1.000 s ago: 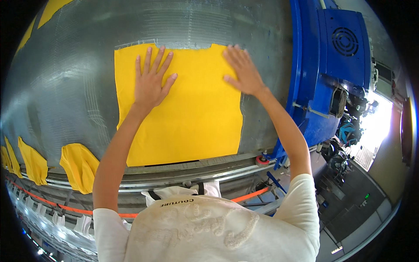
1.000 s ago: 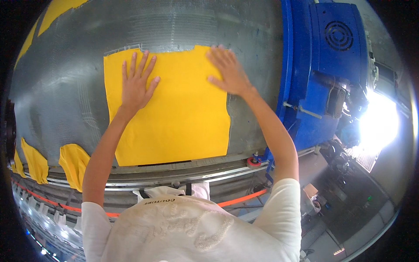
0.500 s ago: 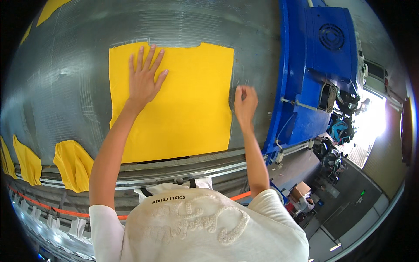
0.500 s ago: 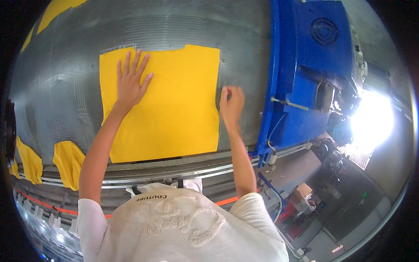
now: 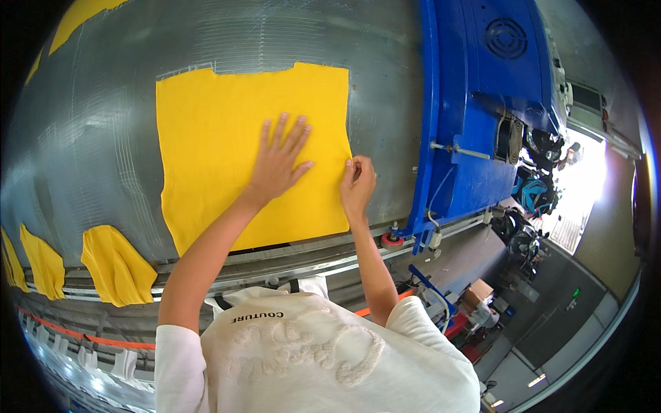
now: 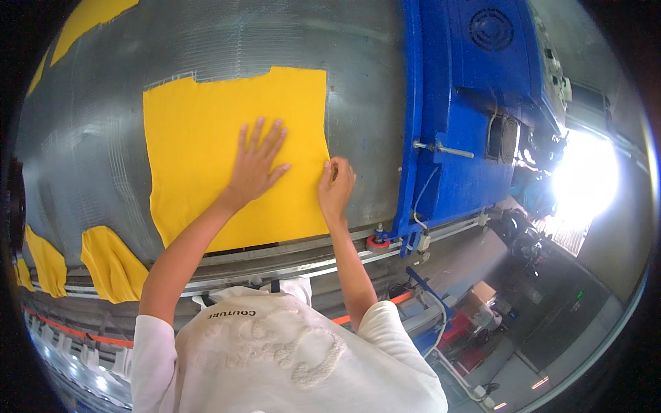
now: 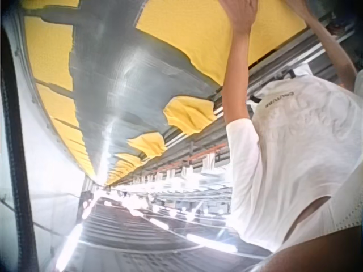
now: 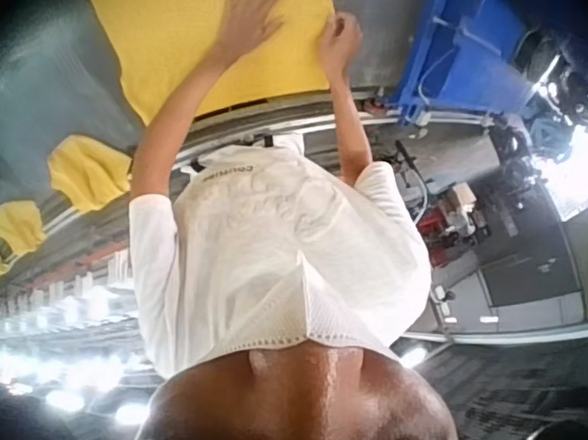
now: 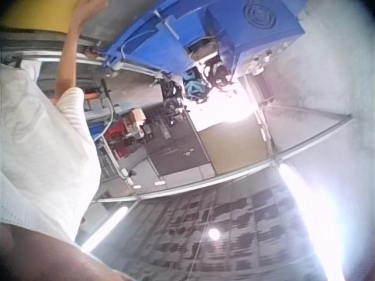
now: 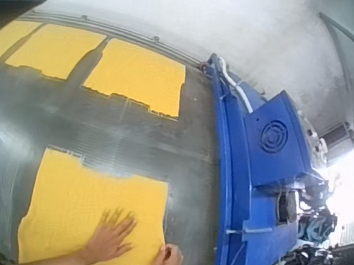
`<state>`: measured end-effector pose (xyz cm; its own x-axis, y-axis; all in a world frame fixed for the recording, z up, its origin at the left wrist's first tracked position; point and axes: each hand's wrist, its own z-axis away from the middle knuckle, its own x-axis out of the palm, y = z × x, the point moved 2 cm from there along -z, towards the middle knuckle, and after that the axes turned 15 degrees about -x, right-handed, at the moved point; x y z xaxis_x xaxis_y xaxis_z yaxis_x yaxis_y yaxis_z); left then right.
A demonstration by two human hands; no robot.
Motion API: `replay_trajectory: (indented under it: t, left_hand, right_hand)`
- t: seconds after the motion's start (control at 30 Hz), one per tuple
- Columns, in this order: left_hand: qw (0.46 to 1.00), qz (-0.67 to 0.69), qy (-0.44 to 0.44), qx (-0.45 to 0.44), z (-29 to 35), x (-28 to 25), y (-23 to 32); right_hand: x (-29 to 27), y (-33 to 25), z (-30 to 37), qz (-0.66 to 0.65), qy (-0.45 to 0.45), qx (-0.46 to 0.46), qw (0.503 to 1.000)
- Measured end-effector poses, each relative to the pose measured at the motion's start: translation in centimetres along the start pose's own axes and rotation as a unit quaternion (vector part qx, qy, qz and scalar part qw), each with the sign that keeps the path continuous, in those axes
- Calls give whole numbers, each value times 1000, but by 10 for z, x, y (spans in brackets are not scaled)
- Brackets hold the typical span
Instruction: The person repeatedly picks up yellow garments from a conveyor belt and places them flat onto a large curved drying drum, smoothing each piece with both hands. The process continues in a steady loop as the belt advances.
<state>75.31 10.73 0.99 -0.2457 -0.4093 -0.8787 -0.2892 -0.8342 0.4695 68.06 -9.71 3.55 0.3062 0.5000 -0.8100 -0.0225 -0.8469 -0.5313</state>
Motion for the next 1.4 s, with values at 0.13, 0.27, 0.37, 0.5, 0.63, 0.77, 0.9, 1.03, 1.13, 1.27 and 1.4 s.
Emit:
replay_trajectory:
  t: [0.13,0.27,0.37,0.5,0.63,0.77,0.9,1.03,1.13,1.27,1.4]
  left_hand:
    - [998,36,-7,46,-9,17,42]
    - [996,39,-4,81,-33,28,62]
    - [993,22,-17,118,-52,34,67]
    - [990,40,-29,132,-50,34,59]
    - [989,49,-41,136,-17,26,50]
    - [985,36,-77,150,26,37,64]
    - [979,-4,-118,168,69,60,112]
    - [966,49,-136,216,125,75,124]
    - [971,111,-146,155,137,67,103]
    - [998,48,-40,3,123,19,12]
    - [978,-70,65,-185,137,-52,-91]
  right_hand:
    - [0,8,7,34,-54,37,997]
    - [-19,6,18,31,-104,87,990]
    - [-32,4,36,-16,-101,143,985]
    - [-34,7,52,-42,-64,151,986]
    - [-34,1,60,-31,-42,163,985]
    - [-35,0,72,-49,-18,169,984]
    - [-53,-10,80,-41,30,191,980]
    - [-78,-6,96,-40,47,203,977]
    - [-86,-3,106,-52,56,223,972]
    - [-82,-1,124,-24,71,206,976]
    - [-76,-19,129,-63,68,206,974]
